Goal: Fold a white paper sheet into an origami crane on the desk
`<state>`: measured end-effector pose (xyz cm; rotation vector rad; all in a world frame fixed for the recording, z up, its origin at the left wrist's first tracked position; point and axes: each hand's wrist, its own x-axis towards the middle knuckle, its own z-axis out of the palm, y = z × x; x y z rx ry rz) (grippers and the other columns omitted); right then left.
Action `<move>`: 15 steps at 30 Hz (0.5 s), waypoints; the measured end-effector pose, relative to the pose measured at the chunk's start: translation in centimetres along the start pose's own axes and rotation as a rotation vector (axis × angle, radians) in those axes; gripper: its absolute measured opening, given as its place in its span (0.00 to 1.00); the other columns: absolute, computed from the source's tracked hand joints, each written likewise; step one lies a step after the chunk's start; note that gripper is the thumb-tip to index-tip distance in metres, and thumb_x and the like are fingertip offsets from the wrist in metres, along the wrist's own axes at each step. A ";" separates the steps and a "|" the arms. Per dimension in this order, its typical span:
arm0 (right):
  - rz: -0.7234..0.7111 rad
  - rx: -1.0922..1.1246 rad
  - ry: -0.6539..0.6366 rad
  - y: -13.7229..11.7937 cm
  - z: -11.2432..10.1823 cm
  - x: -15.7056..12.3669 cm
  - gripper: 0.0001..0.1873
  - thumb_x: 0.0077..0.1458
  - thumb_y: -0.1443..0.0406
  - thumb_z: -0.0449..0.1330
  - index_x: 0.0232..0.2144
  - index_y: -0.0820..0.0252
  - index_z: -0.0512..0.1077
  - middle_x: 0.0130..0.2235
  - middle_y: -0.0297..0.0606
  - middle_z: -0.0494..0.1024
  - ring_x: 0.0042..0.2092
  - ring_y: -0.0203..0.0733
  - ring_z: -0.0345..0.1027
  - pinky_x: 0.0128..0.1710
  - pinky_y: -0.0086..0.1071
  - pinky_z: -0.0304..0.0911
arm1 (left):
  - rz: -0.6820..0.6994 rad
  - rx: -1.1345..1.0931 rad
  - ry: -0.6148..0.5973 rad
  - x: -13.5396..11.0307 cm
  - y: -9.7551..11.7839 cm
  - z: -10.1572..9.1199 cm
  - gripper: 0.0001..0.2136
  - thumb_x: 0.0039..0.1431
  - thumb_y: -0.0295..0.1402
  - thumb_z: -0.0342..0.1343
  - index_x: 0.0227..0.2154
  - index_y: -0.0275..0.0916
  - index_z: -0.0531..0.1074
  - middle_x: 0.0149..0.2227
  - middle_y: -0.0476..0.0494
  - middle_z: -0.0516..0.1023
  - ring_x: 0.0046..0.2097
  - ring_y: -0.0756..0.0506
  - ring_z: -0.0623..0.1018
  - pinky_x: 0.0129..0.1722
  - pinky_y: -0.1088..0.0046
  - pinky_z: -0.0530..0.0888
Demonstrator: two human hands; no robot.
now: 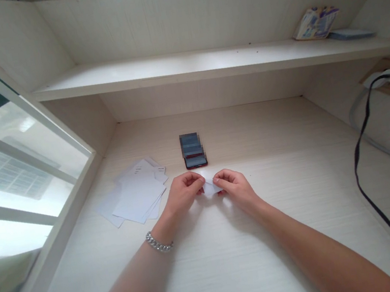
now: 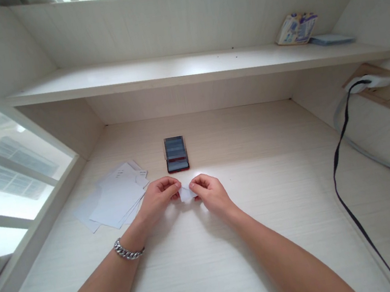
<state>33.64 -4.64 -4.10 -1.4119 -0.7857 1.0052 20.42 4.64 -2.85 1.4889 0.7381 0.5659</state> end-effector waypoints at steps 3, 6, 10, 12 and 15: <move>-0.005 -0.079 -0.072 -0.2 -0.3 0.0 0.07 0.45 0.62 0.58 0.24 0.61 0.69 0.23 0.32 0.67 0.26 0.34 0.60 0.24 0.27 0.59 | -0.031 0.122 -0.108 -0.1 0.4 -0.5 0.06 0.46 0.32 0.55 0.24 0.35 0.73 0.22 0.48 0.73 0.24 0.51 0.71 0.26 0.76 0.67; -0.014 -0.143 -0.122 -0.3 -0.5 0.0 0.06 0.44 0.64 0.57 0.22 0.61 0.69 0.22 0.32 0.67 0.25 0.33 0.59 0.23 0.27 0.57 | -0.067 0.169 -0.192 -0.3 0.7 -0.9 0.06 0.46 0.30 0.54 0.23 0.35 0.74 0.21 0.47 0.73 0.24 0.50 0.72 0.25 0.76 0.67; 0.000 -0.146 -0.129 -0.2 -0.9 0.1 0.06 0.43 0.64 0.57 0.22 0.62 0.69 0.22 0.32 0.68 0.24 0.33 0.59 0.23 0.27 0.56 | -0.132 0.113 -0.256 -0.5 1.0 -1.2 0.05 0.44 0.28 0.54 0.24 0.35 0.75 0.20 0.46 0.74 0.24 0.50 0.73 0.26 0.75 0.68; 0.002 -0.132 -0.129 -0.1 -1.0 0.2 0.06 0.42 0.64 0.58 0.22 0.62 0.69 0.22 0.32 0.68 0.24 0.33 0.59 0.22 0.27 0.55 | -0.166 0.072 -0.271 -0.6 1.2 -1.4 0.06 0.44 0.28 0.54 0.25 0.35 0.75 0.21 0.44 0.76 0.25 0.49 0.74 0.27 0.74 0.70; 0.007 -0.123 -0.135 -0.1 -1.2 0.3 0.05 0.41 0.64 0.58 0.21 0.62 0.69 0.22 0.31 0.68 0.23 0.33 0.59 0.22 0.27 0.55 | -0.222 0.004 -0.297 -0.7 1.3 -1.5 0.06 0.45 0.28 0.55 0.27 0.35 0.75 0.23 0.42 0.77 0.27 0.47 0.76 0.30 0.71 0.72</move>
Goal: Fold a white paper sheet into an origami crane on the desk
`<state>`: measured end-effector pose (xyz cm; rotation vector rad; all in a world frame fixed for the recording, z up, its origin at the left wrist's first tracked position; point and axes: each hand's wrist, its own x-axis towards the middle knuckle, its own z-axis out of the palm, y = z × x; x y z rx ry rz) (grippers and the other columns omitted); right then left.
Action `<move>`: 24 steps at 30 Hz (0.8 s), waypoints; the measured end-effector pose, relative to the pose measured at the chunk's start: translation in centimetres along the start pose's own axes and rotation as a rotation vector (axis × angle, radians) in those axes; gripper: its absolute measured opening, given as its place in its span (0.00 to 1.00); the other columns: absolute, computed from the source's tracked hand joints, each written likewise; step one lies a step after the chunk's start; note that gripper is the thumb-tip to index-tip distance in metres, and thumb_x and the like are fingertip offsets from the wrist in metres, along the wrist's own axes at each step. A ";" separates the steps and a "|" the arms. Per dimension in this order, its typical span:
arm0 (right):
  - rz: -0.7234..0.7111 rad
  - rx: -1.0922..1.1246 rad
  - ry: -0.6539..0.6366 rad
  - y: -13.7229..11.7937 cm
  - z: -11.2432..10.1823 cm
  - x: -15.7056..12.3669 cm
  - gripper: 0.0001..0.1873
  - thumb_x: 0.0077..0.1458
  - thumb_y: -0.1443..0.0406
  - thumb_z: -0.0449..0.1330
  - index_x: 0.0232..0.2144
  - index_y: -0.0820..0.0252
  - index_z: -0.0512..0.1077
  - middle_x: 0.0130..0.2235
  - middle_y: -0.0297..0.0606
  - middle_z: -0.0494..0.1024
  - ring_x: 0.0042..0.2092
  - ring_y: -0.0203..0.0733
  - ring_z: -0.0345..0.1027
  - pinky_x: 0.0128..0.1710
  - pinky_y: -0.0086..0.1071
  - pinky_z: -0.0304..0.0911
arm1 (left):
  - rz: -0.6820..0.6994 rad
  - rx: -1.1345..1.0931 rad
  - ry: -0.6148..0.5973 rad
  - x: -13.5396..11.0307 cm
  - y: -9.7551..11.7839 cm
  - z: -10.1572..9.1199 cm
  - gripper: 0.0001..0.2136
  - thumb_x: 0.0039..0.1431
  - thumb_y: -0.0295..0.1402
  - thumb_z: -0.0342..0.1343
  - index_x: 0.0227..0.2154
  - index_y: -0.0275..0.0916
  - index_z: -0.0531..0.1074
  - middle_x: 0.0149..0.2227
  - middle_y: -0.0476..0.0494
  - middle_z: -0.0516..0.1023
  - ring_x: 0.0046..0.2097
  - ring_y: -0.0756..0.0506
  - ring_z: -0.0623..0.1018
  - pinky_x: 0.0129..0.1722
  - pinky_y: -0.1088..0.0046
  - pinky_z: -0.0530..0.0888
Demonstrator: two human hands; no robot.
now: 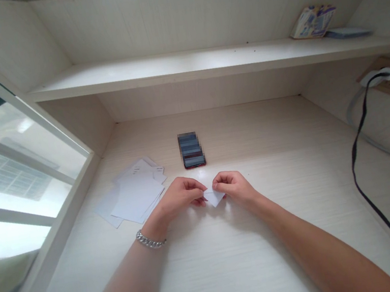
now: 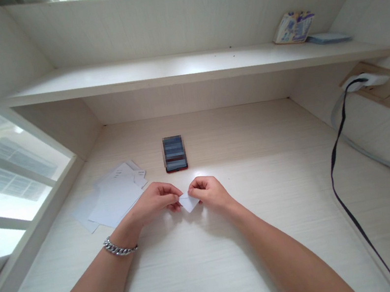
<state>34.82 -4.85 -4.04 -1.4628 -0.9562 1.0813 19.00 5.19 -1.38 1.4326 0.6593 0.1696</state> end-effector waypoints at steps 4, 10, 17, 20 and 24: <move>0.002 -0.007 -0.001 0.0 -0.2 0.0 0.05 0.42 0.64 0.58 0.21 0.62 0.69 0.21 0.31 0.68 0.23 0.33 0.58 0.22 0.27 0.54 | -0.024 -0.056 -0.034 -0.2 -0.1 -0.2 0.09 0.46 0.27 0.55 0.32 0.34 0.76 0.26 0.39 0.78 0.30 0.45 0.78 0.34 0.67 0.73; 0.009 0.038 0.023 0.1 -0.2 0.1 0.05 0.41 0.64 0.58 0.21 0.61 0.68 0.21 0.30 0.67 0.22 0.33 0.58 0.21 0.27 0.53 | 0.010 -0.161 -0.027 -0.2 -0.1 -0.2 0.10 0.46 0.27 0.57 0.33 0.32 0.76 0.27 0.38 0.78 0.29 0.47 0.77 0.35 0.67 0.73; -0.006 -0.015 0.006 0.1 -0.1 0.0 0.05 0.42 0.65 0.57 0.22 0.61 0.69 0.21 0.31 0.67 0.23 0.33 0.58 0.21 0.27 0.54 | 0.037 -0.059 0.030 0.2 -0.4 0.2 0.08 0.46 0.27 0.57 0.31 0.34 0.76 0.26 0.41 0.78 0.28 0.48 0.76 0.32 0.71 0.73; -0.004 0.003 0.015 0.2 -0.1 0.0 0.05 0.41 0.65 0.57 0.21 0.61 0.69 0.21 0.31 0.67 0.22 0.33 0.58 0.21 0.27 0.53 | 0.051 -0.065 0.019 0.1 -0.6 -0.1 0.10 0.45 0.26 0.55 0.32 0.33 0.76 0.26 0.40 0.78 0.29 0.47 0.77 0.33 0.69 0.73; -0.010 0.081 0.060 0.3 -0.1 0.2 0.05 0.41 0.64 0.58 0.21 0.61 0.69 0.21 0.31 0.67 0.22 0.33 0.58 0.21 0.27 0.54 | 0.057 -0.157 0.022 0.1 -0.5 0.0 0.10 0.46 0.26 0.54 0.33 0.31 0.75 0.26 0.39 0.77 0.30 0.47 0.76 0.35 0.69 0.73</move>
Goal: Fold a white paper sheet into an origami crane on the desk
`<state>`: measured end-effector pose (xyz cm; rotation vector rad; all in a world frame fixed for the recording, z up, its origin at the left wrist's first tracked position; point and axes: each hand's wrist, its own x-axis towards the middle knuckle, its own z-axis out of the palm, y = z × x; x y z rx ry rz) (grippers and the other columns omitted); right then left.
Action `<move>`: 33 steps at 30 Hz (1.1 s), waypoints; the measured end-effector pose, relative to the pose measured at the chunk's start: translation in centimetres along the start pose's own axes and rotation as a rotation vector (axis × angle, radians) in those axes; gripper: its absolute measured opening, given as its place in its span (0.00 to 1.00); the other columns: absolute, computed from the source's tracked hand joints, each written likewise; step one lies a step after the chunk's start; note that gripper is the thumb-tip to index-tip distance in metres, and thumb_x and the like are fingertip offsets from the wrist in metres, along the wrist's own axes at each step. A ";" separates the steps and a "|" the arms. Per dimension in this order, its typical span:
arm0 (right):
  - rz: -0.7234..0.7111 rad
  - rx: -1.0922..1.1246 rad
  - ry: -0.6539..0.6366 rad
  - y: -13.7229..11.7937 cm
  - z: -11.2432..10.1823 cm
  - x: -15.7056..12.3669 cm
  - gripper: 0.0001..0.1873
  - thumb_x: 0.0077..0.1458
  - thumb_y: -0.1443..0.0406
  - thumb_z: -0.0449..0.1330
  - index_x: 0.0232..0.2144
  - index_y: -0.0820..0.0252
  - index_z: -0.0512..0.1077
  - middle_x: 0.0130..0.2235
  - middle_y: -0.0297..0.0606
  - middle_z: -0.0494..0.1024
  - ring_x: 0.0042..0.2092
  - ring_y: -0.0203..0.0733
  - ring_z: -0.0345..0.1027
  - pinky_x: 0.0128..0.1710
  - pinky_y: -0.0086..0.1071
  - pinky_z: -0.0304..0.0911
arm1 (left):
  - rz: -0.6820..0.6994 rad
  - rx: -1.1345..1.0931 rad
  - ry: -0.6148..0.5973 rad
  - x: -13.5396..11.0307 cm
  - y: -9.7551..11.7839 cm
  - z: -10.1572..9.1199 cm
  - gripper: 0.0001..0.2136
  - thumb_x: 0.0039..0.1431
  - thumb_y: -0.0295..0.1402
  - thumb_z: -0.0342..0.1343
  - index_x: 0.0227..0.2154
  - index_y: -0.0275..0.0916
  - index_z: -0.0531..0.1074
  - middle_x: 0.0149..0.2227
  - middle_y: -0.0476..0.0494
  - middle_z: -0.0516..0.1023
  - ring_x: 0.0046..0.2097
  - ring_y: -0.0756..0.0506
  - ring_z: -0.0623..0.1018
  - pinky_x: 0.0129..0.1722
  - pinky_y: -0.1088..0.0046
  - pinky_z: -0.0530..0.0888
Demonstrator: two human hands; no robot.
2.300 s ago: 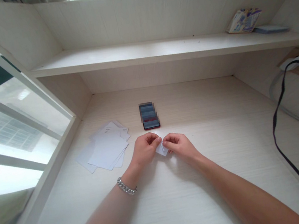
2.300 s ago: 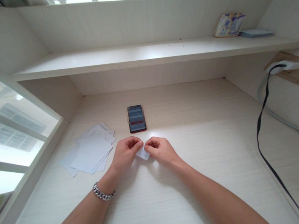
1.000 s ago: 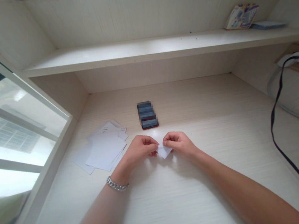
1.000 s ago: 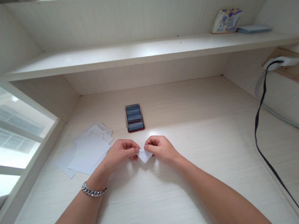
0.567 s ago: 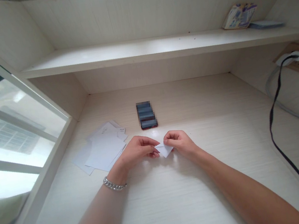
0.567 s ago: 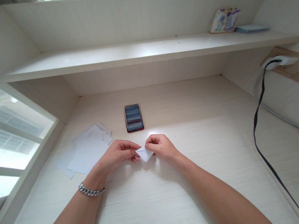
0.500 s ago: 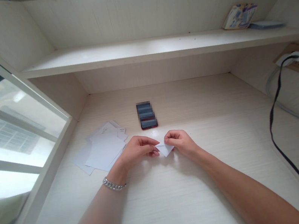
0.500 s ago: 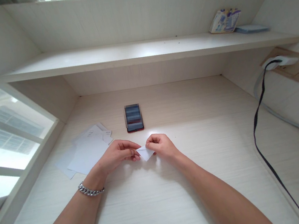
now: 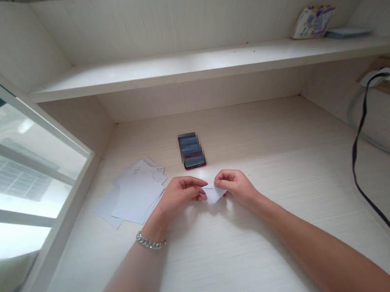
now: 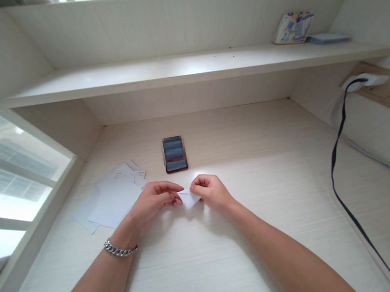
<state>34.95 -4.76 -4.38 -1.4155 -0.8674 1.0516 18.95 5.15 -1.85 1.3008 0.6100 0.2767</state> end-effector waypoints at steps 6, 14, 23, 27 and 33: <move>-0.003 0.017 0.031 0.0 0.5 -0.1 0.09 0.43 0.60 0.60 0.23 0.61 0.71 0.23 0.33 0.70 0.24 0.35 0.62 0.23 0.28 0.58 | 0.105 0.076 0.181 0.6 -0.3 0.9 0.10 0.45 0.33 0.59 0.32 0.34 0.75 0.31 0.41 0.77 0.31 0.49 0.74 0.32 0.73 0.71; 0.035 -0.134 -0.108 -0.5 0.6 -0.3 0.11 0.47 0.59 0.59 0.25 0.63 0.71 0.22 0.35 0.72 0.22 0.33 0.61 0.23 0.28 0.58 | 0.208 -0.012 0.361 1.2 -1.2 1.3 0.18 0.44 0.35 0.61 0.39 0.35 0.70 0.26 0.48 0.75 0.27 0.51 0.73 0.26 0.77 0.67; 0.011 -0.076 -0.032 -0.3 0.8 -0.3 0.14 0.49 0.57 0.58 0.26 0.63 0.70 0.25 0.37 0.73 0.24 0.34 0.64 0.25 0.28 0.60 | 0.179 -0.077 0.291 1.2 -1.4 2.1 0.22 0.42 0.35 0.64 0.41 0.34 0.68 0.30 0.46 0.75 0.29 0.51 0.74 0.31 0.74 0.71; 0.026 -0.092 -0.076 -0.5 0.7 -0.3 0.14 0.47 0.56 0.60 0.25 0.63 0.70 0.23 0.35 0.72 0.23 0.33 0.63 0.24 0.28 0.59 | 0.186 -0.067 0.328 1.2 -1.6 2.1 0.21 0.41 0.34 0.64 0.41 0.35 0.68 0.22 0.52 0.71 0.24 0.53 0.71 0.27 0.77 0.68; 0.013 -0.081 -0.064 -0.7 0.7 -0.4 0.14 0.45 0.56 0.61 0.24 0.63 0.70 0.22 0.35 0.71 0.23 0.34 0.63 0.23 0.28 0.59 | 0.189 -0.046 0.314 1.1 -1.5 2.1 0.22 0.41 0.36 0.64 0.41 0.36 0.68 0.20 0.54 0.69 0.23 0.54 0.69 0.25 0.79 0.64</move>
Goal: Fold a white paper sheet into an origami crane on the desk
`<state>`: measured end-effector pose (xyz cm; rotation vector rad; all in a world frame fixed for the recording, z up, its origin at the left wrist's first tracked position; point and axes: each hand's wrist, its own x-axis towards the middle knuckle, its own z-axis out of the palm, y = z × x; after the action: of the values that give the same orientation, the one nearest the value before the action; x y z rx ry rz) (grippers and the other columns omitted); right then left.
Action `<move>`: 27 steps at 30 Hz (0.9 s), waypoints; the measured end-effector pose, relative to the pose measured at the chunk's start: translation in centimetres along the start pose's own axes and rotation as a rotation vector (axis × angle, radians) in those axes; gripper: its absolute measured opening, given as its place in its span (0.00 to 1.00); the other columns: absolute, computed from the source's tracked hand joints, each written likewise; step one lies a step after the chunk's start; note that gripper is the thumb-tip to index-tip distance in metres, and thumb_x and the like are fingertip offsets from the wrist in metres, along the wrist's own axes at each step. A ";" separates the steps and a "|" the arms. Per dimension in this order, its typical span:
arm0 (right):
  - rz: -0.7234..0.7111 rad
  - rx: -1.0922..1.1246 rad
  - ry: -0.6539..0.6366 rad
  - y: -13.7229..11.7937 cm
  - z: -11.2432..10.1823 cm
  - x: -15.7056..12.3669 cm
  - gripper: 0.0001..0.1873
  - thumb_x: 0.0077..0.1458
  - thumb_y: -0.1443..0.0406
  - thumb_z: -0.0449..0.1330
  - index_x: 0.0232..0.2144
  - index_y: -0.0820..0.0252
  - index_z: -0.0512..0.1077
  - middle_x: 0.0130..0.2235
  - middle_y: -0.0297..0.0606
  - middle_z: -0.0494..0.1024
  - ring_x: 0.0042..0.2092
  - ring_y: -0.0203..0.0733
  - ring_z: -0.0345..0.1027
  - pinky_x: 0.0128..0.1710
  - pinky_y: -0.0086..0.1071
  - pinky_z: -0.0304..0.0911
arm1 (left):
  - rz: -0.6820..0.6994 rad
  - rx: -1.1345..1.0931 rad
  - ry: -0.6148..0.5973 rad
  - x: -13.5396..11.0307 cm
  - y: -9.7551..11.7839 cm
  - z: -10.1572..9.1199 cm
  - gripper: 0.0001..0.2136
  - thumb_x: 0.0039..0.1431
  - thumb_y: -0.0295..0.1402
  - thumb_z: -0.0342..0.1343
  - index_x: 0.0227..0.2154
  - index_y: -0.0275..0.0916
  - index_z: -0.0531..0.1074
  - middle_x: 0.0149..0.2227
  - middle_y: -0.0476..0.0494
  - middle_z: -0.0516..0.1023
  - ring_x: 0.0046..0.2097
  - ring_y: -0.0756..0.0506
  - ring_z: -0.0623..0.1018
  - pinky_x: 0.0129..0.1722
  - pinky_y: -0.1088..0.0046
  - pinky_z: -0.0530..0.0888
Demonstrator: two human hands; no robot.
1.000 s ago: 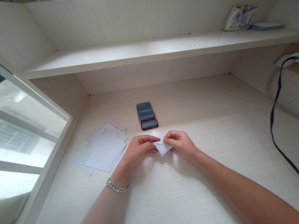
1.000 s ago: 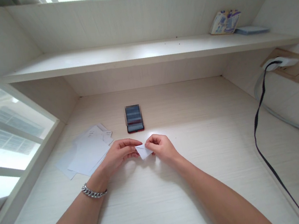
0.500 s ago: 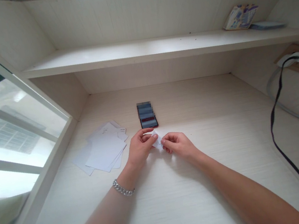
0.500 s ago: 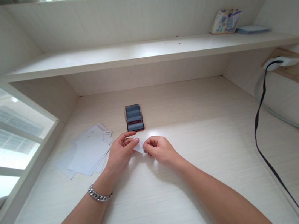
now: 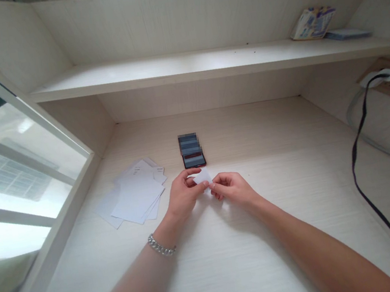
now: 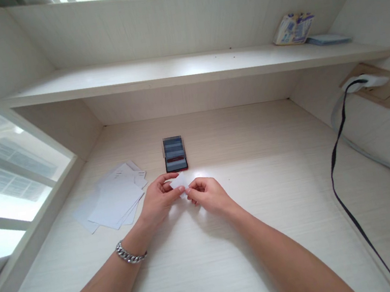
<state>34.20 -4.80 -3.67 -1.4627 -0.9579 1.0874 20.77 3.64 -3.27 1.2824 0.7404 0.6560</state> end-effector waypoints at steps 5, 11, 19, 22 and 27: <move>-0.037 0.130 0.096 0.3 -0.1 0.3 0.15 0.45 0.56 0.62 0.30 0.62 0.71 0.22 0.33 0.71 0.23 0.34 0.63 0.21 0.28 0.59 | -0.049 0.194 -0.080 0.0 0.2 -0.7 0.20 0.39 0.35 0.64 0.39 0.35 0.71 0.17 0.55 0.67 0.18 0.55 0.63 0.18 0.80 0.56; -0.033 0.237 0.163 0.9 -0.2 0.5 0.13 0.43 0.58 0.64 0.27 0.62 0.71 0.21 0.33 0.73 0.23 0.34 0.65 0.23 0.28 0.60 | -0.031 0.139 -0.087 0.2 0.1 -0.5 0.16 0.43 0.33 0.61 0.38 0.35 0.72 0.26 0.47 0.75 0.26 0.52 0.72 0.24 0.79 0.65; 0.050 0.238 0.014 0.2 -0.6 0.3 0.12 0.40 0.61 0.66 0.27 0.62 0.71 0.22 0.34 0.74 0.23 0.34 0.67 0.24 0.28 0.62 | -0.009 0.134 -0.191 0.2 0.2 -0.6 0.10 0.48 0.35 0.58 0.31 0.34 0.73 0.30 0.44 0.76 0.30 0.49 0.74 0.29 0.75 0.70; 0.029 0.200 0.023 0.2 -0.6 0.3 0.11 0.40 0.62 0.66 0.26 0.62 0.72 0.21 0.34 0.74 0.22 0.34 0.66 0.23 0.28 0.62 | -0.005 0.133 -0.202 0.1 0.1 -0.7 0.09 0.47 0.35 0.58 0.31 0.34 0.73 0.29 0.45 0.76 0.30 0.49 0.74 0.30 0.75 0.70; 0.001 0.161 0.034 0.2 -0.7 0.2 0.10 0.40 0.62 0.66 0.25 0.62 0.72 0.21 0.33 0.74 0.22 0.35 0.67 0.22 0.28 0.62 | 0.003 0.134 -0.217 0.1 0.3 -0.7 0.09 0.47 0.33 0.58 0.32 0.35 0.73 0.30 0.44 0.76 0.31 0.49 0.74 0.31 0.75 0.69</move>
<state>34.91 -4.79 -3.87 -1.3458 -0.8259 1.1107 20.23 4.20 -3.06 1.4514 0.6117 0.4667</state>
